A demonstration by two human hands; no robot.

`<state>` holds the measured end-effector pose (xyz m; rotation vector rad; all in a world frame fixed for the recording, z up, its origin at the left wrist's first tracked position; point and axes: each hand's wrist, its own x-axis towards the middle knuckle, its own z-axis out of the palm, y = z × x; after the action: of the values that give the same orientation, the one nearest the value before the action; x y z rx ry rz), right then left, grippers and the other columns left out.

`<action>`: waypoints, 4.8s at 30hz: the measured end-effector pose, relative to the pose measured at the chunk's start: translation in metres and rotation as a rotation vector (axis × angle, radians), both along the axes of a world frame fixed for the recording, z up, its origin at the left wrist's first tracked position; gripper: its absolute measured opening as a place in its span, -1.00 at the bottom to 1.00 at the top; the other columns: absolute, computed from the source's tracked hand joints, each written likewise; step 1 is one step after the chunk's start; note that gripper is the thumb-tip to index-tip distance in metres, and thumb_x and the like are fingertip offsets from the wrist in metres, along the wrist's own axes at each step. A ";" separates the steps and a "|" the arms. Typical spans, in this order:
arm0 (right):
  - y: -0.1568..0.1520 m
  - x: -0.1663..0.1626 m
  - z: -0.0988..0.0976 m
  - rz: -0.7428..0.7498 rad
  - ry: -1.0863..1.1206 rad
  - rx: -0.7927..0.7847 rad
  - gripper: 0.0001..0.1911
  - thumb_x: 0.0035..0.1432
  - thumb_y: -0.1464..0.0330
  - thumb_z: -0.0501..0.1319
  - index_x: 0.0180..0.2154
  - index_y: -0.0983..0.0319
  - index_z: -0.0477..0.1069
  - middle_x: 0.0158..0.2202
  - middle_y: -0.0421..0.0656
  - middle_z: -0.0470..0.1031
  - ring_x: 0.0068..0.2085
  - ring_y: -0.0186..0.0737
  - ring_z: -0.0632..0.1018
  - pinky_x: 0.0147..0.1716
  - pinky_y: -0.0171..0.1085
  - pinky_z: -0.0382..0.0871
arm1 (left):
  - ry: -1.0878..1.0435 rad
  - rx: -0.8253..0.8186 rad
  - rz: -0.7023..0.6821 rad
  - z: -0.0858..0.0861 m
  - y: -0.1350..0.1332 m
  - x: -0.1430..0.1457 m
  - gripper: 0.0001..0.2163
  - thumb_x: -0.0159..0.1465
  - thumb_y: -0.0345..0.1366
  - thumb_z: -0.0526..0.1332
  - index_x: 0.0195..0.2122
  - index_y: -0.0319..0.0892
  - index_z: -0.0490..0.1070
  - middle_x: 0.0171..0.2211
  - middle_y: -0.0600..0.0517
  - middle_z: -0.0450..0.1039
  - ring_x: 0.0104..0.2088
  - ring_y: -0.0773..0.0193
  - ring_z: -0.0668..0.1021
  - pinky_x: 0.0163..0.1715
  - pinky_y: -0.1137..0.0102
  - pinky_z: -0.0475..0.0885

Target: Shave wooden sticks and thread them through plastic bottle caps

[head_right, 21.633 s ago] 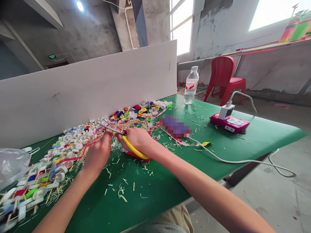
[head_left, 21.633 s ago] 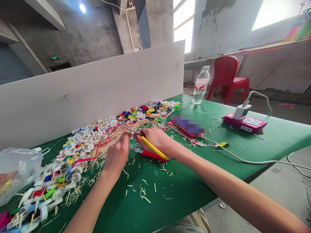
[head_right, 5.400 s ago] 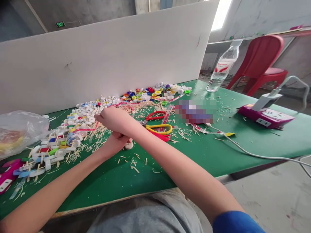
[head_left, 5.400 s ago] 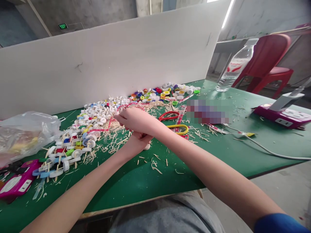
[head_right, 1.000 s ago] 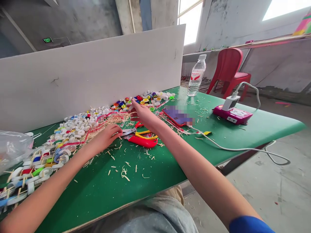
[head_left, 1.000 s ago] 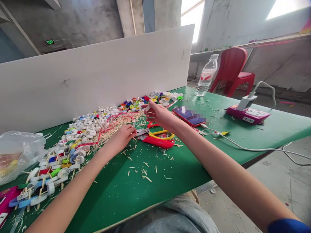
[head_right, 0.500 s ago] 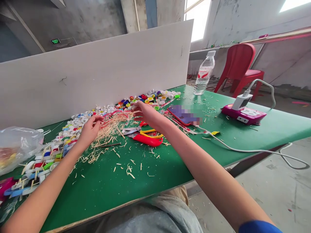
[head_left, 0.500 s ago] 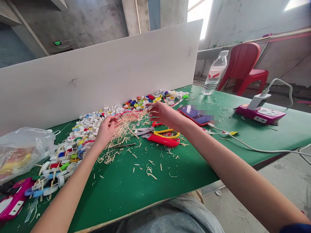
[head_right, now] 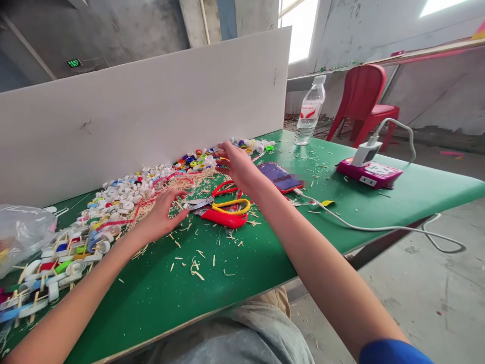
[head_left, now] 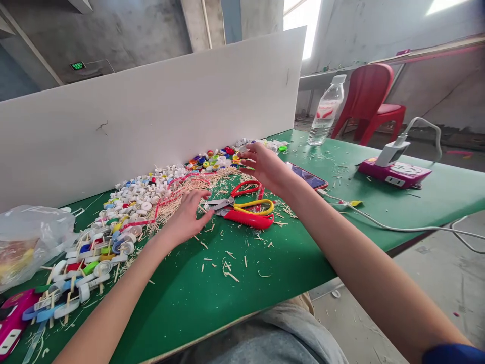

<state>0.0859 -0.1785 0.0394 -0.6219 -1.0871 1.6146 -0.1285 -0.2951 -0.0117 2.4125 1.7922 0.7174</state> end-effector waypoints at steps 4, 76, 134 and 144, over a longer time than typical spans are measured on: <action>-0.002 -0.001 -0.002 0.002 -0.011 0.006 -0.92 0.04 0.32 0.22 -0.39 0.18 0.36 -0.33 -0.18 0.42 -0.35 -0.35 0.42 -0.28 -0.28 0.37 | 0.131 -0.102 -0.198 0.003 0.003 0.040 -0.57 0.29 0.01 0.09 0.13 -0.04 0.19 0.11 -0.05 0.27 0.15 0.05 0.27 0.16 0.11 0.23; -0.004 0.020 0.014 -0.162 0.082 0.043 -0.87 0.10 0.29 0.15 -0.45 0.18 0.31 -0.38 -0.20 0.37 -0.41 -0.39 0.37 -0.31 -0.32 0.36 | 0.367 0.120 -0.165 0.017 0.117 0.075 -0.61 0.30 -0.05 0.11 -0.06 -0.30 0.37 -0.12 -0.20 0.40 -0.04 0.02 0.42 -0.05 0.20 0.35; -0.042 -0.043 -0.043 0.363 -0.604 0.363 -0.70 0.11 0.25 0.27 -0.09 0.12 0.41 -0.14 -0.14 0.51 -0.19 -0.27 0.53 -0.21 -0.25 0.44 | -0.776 -0.006 0.217 -0.006 0.004 -0.039 -0.85 0.21 -0.19 0.20 -0.32 -0.16 0.38 -0.41 0.04 0.46 -0.38 0.32 0.50 -0.37 0.41 0.43; -0.043 -0.049 -0.050 0.399 -0.592 0.340 -0.78 0.08 0.35 0.30 -0.18 0.16 0.41 -0.21 -0.15 0.52 -0.18 -0.27 0.52 -0.19 -0.24 0.45 | -0.855 -0.062 0.126 -0.009 0.001 -0.030 -0.83 0.18 -0.19 0.24 -0.28 -0.18 0.40 -0.33 0.01 0.50 -0.33 0.32 0.52 -0.26 0.36 0.47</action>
<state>0.0371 -0.2218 -0.0106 -0.7016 -1.9782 1.5512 -0.1590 -0.2942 -0.0204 1.5505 1.5343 1.3943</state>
